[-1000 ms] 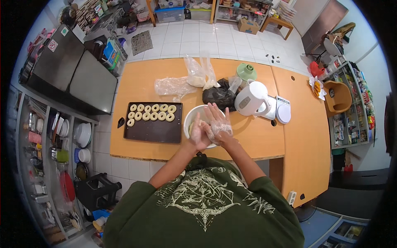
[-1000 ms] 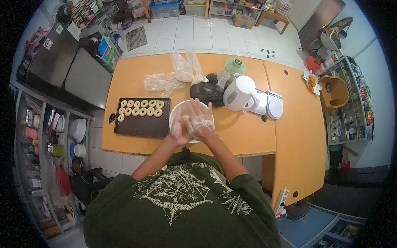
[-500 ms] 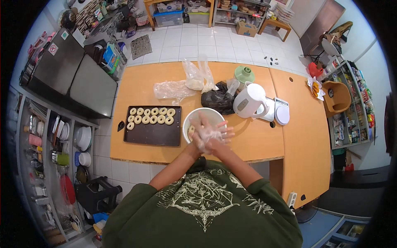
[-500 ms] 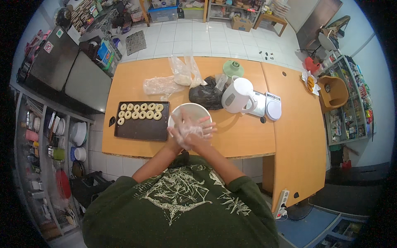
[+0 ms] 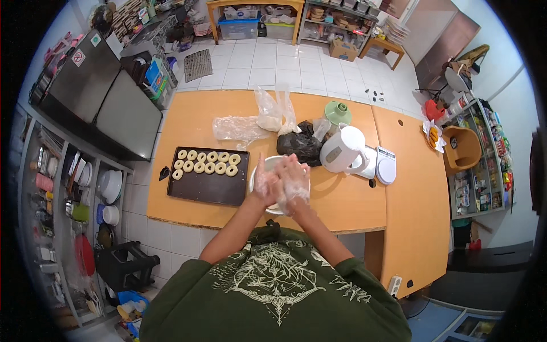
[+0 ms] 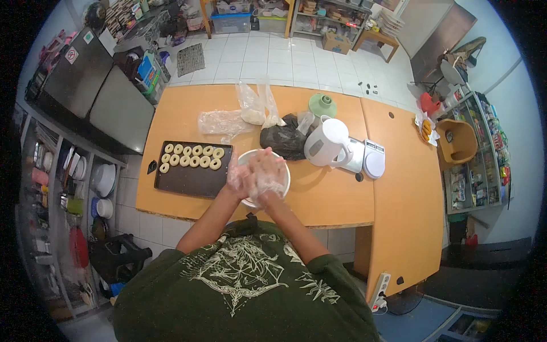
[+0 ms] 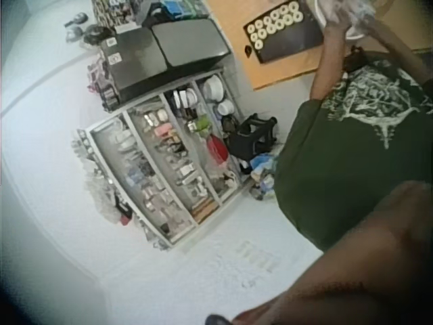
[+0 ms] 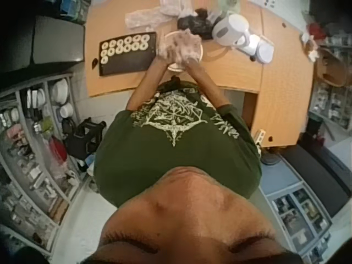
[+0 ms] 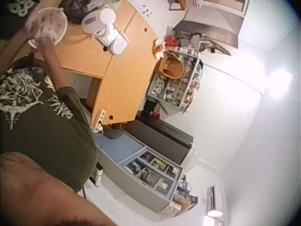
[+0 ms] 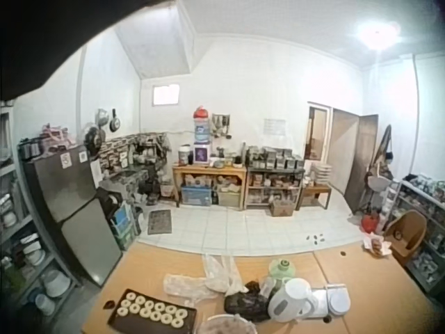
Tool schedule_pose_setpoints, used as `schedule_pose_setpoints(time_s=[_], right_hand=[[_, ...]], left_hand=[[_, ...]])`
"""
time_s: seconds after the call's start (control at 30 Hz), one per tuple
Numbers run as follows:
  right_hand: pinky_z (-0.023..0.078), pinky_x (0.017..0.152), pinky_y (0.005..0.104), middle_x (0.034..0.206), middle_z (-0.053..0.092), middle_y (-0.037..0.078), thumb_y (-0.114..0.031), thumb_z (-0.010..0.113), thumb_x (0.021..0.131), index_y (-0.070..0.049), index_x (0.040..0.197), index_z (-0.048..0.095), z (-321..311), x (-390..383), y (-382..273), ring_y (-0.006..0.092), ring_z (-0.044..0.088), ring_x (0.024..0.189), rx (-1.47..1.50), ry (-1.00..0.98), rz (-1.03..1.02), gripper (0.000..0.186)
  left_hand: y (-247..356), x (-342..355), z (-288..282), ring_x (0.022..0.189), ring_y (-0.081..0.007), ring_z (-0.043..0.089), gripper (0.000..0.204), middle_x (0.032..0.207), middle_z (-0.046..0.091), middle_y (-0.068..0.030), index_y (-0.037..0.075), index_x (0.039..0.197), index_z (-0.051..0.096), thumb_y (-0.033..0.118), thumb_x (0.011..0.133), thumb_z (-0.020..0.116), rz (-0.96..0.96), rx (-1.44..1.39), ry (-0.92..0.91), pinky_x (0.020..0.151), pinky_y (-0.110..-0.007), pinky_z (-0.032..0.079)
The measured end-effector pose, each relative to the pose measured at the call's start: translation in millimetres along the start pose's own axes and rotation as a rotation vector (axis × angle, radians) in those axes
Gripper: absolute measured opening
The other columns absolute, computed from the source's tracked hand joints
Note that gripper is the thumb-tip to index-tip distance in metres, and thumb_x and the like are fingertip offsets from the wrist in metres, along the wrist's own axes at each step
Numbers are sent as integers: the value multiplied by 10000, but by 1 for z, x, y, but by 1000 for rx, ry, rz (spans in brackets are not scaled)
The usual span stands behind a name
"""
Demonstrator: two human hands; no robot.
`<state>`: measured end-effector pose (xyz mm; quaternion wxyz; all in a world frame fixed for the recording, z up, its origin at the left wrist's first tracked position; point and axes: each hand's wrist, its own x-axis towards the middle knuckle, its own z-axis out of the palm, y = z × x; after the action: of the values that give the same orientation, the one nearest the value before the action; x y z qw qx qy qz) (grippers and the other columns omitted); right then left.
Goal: The person shapes dough into a ring by hand, places it onto a baking sheet, kneads dough inside a bowl, and rubs flour off their hands.
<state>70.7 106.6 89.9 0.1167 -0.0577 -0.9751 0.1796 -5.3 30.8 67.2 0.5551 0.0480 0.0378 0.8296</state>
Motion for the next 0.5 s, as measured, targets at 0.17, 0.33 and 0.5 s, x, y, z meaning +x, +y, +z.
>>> schedule_pose_setpoints(time_s=[0.17,0.33,0.5], right_hand=[[168,1110,573,1446,398,142,-383,532,868,-135,1367,486,-28,9,-27,344,315,1366,29,62,23,559],[172,1094,601,1431,409,156,-376,547,856,-125,1338,512,-10,-1,9,359,322,1352,235,0,-215,545],[169,1103,577,1417,420,170,-370,561,848,-115,1322,521,-14,7,-3,380,327,1344,111,11,-104,539]], left_hand=[[-26,0,4,1353,-419,302,938,1531,214,-172,188,1506,182,816,813,243,34,188,-77,1073,-614,255],[5,-9,19,1359,-387,312,960,1532,215,-165,163,1502,188,820,806,263,70,-63,113,1091,-561,277],[-35,-8,-13,1355,-368,326,1019,1465,317,-221,15,1450,254,801,807,340,-18,143,-225,1075,-540,320]])
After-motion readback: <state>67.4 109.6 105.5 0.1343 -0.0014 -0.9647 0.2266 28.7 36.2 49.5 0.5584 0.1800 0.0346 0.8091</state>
